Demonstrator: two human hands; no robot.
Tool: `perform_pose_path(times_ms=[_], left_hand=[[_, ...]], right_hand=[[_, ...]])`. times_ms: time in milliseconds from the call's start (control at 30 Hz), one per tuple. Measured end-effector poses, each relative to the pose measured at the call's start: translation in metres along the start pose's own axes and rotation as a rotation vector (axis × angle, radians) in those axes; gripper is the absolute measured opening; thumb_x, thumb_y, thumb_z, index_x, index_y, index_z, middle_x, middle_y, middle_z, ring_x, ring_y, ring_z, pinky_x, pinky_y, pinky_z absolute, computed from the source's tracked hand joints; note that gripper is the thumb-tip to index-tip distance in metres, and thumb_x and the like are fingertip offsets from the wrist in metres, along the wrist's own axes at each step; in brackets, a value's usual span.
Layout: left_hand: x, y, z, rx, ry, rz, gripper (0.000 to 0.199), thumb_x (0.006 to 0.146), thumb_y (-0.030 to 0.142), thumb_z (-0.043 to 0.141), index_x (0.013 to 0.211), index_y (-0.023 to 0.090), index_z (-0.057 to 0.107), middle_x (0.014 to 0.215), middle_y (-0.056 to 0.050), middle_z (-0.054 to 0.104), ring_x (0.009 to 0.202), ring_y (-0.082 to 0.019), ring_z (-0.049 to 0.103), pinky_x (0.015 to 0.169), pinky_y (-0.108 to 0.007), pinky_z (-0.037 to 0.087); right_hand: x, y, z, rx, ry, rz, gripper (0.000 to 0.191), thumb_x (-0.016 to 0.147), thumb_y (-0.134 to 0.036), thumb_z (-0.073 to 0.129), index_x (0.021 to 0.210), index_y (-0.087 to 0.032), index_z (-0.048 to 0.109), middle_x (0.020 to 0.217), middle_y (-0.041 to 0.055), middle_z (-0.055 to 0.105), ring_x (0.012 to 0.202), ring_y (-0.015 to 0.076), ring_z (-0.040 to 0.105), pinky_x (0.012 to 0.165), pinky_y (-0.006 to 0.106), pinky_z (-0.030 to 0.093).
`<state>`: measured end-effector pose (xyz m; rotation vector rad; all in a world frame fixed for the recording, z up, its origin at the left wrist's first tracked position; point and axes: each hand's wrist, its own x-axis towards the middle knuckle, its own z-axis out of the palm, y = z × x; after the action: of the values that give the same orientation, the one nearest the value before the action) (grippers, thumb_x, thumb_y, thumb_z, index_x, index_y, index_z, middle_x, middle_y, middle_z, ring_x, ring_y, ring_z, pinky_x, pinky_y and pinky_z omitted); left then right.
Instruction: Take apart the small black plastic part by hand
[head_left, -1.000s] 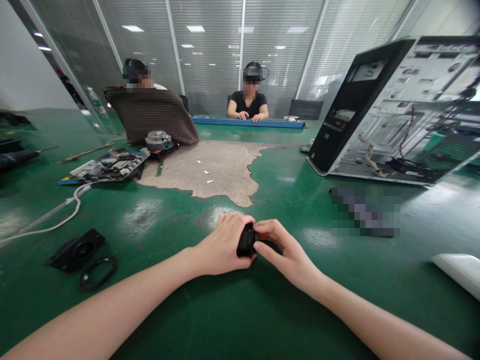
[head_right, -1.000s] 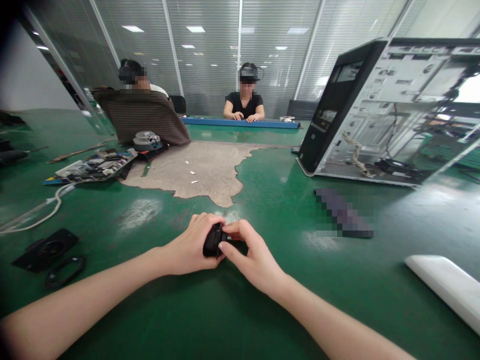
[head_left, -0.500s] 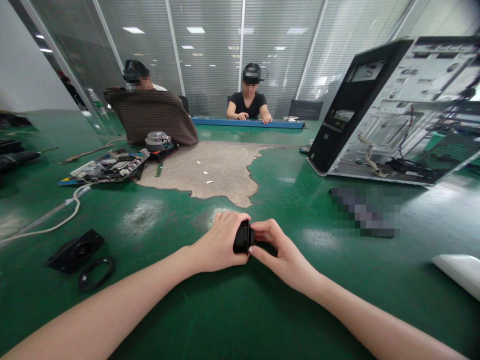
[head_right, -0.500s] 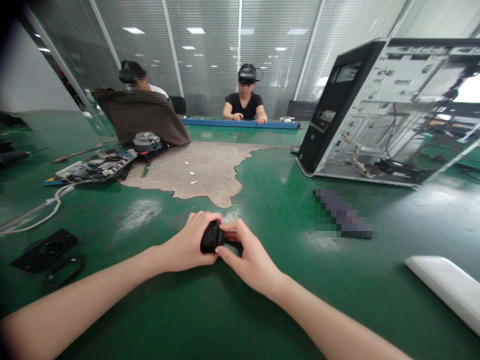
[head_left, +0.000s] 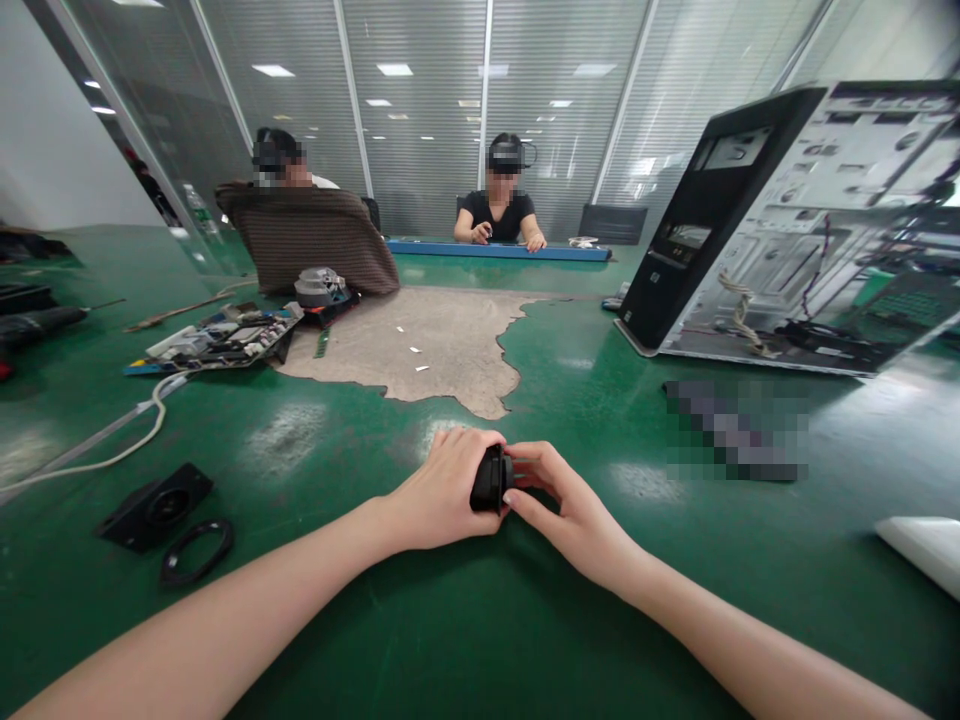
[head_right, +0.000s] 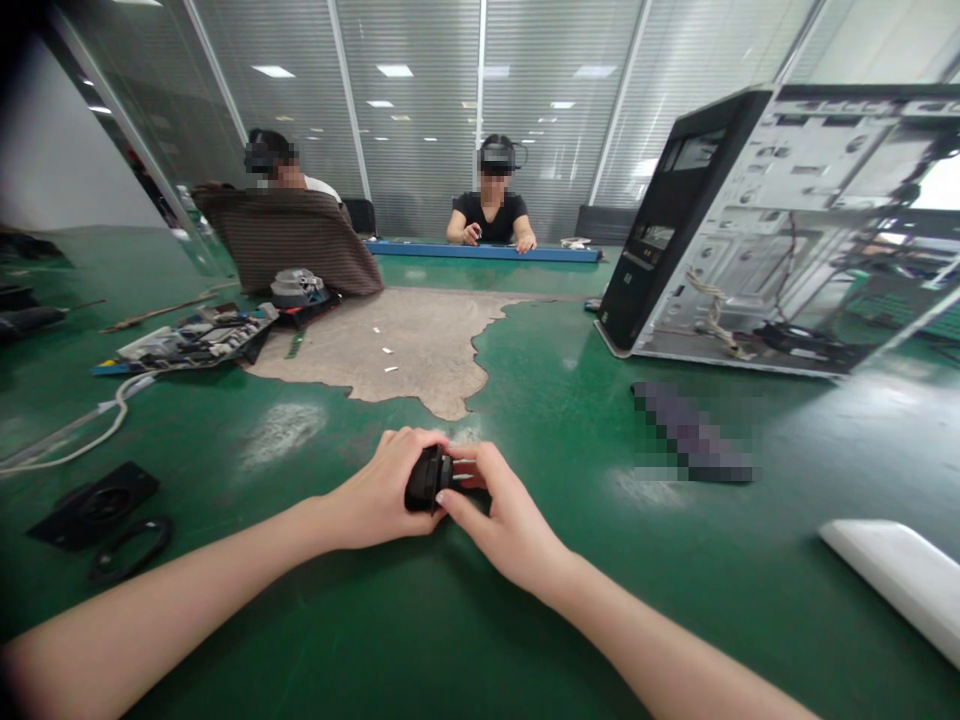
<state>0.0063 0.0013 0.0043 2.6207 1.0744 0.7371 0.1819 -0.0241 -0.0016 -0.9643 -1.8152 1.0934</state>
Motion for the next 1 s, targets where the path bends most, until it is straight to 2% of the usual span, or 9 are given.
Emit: perform_pose_path(times_ms=[133, 300, 400, 467, 533, 700, 867, 1000], left_hand=[[0.0, -0.0002, 0.0001, -0.01, -0.01, -0.007, 0.056, 0.061, 0.022, 0.061, 0.109, 0.02, 0.034, 0.101, -0.005, 0.049, 0.09, -0.023, 0.046, 0.079, -0.037, 0.034], [-0.0001, 0.0002, -0.0001, -0.018, -0.007, -0.015, 0.054, 0.063, 0.025, 0.061, 0.109, 0.02, 0.035, 0.101, -0.006, 0.05, 0.091, -0.024, 0.046, 0.079, -0.038, 0.034], [0.0, 0.0006, -0.0004, -0.016, -0.002, -0.009, 0.053, 0.063, 0.025, 0.061, 0.109, 0.021, 0.035, 0.101, -0.006, 0.049, 0.092, -0.024, 0.046, 0.08, -0.037, 0.034], [0.0, 0.0008, -0.0006, -0.016, 0.003, -0.006, 0.053, 0.063, 0.024, 0.06, 0.109, 0.021, 0.034, 0.101, -0.006, 0.049, 0.091, -0.024, 0.046, 0.08, -0.037, 0.034], [0.0001, 0.0008, -0.0007, -0.014, 0.005, -0.006, 0.054, 0.063, 0.024, 0.06, 0.11, 0.021, 0.033, 0.1, -0.005, 0.049, 0.091, -0.023, 0.047, 0.079, -0.037, 0.034], [-0.0001, -0.0005, -0.0004, 0.001, -0.018, -0.005, 0.054, 0.062, 0.024, 0.061, 0.109, 0.02, 0.034, 0.101, -0.006, 0.049, 0.091, -0.024, 0.046, 0.079, -0.037, 0.034], [0.0, -0.001, 0.0006, -0.003, -0.009, -0.008, 0.052, 0.063, 0.024, 0.06, 0.109, 0.019, 0.035, 0.101, -0.006, 0.05, 0.091, -0.023, 0.046, 0.079, -0.037, 0.034], [0.0005, -0.0003, 0.0005, -0.011, -0.009, -0.008, 0.052, 0.063, 0.025, 0.06, 0.109, 0.02, 0.035, 0.101, -0.006, 0.05, 0.091, -0.023, 0.046, 0.079, -0.037, 0.034]], right_hand=[[-0.0024, 0.0027, -0.0003, -0.052, 0.007, -0.09, 0.026, 0.078, -0.012, 0.053, 0.099, -0.024, 0.045, 0.106, 0.0036, 0.049, 0.103, 0.0176, 0.052, 0.093, 0.038, 0.044], [-0.0017, 0.0056, 0.0007, -0.066, 0.039, -0.092, 0.014, 0.081, -0.019, 0.052, 0.093, -0.023, 0.047, 0.109, 0.0048, 0.048, 0.102, 0.0181, 0.053, 0.088, 0.037, 0.047], [-0.0004, 0.0035, 0.0011, -0.044, 0.037, -0.062, 0.019, 0.082, -0.018, 0.051, 0.098, -0.024, 0.045, 0.106, 0.0043, 0.049, 0.1, 0.0173, 0.053, 0.086, 0.036, 0.049], [-0.0001, 0.0011, 0.001, -0.042, 0.017, -0.014, 0.031, 0.082, -0.016, 0.05, 0.11, -0.024, 0.041, 0.109, 0.0053, 0.049, 0.099, 0.0173, 0.054, 0.086, 0.038, 0.05], [-0.0003, -0.0007, 0.0006, -0.053, 0.004, -0.012, 0.034, 0.082, -0.015, 0.049, 0.114, -0.024, 0.04, 0.11, 0.006, 0.049, 0.1, 0.0178, 0.054, 0.087, 0.038, 0.049], [-0.0022, -0.0001, 0.0009, -0.041, -0.013, -0.074, 0.027, 0.081, -0.015, 0.051, 0.105, -0.024, 0.044, 0.106, 0.0038, 0.049, 0.1, 0.0164, 0.053, 0.092, 0.037, 0.046], [-0.0024, 0.0051, 0.0017, -0.051, 0.024, -0.083, 0.015, 0.083, -0.021, 0.051, 0.097, -0.023, 0.048, 0.108, 0.0043, 0.047, 0.098, 0.0164, 0.055, 0.086, 0.035, 0.05], [-0.001, 0.0056, 0.0015, -0.051, 0.023, -0.045, 0.026, 0.082, -0.018, 0.05, 0.106, -0.024, 0.044, 0.107, 0.005, 0.05, 0.099, 0.0172, 0.054, 0.086, 0.036, 0.05]])
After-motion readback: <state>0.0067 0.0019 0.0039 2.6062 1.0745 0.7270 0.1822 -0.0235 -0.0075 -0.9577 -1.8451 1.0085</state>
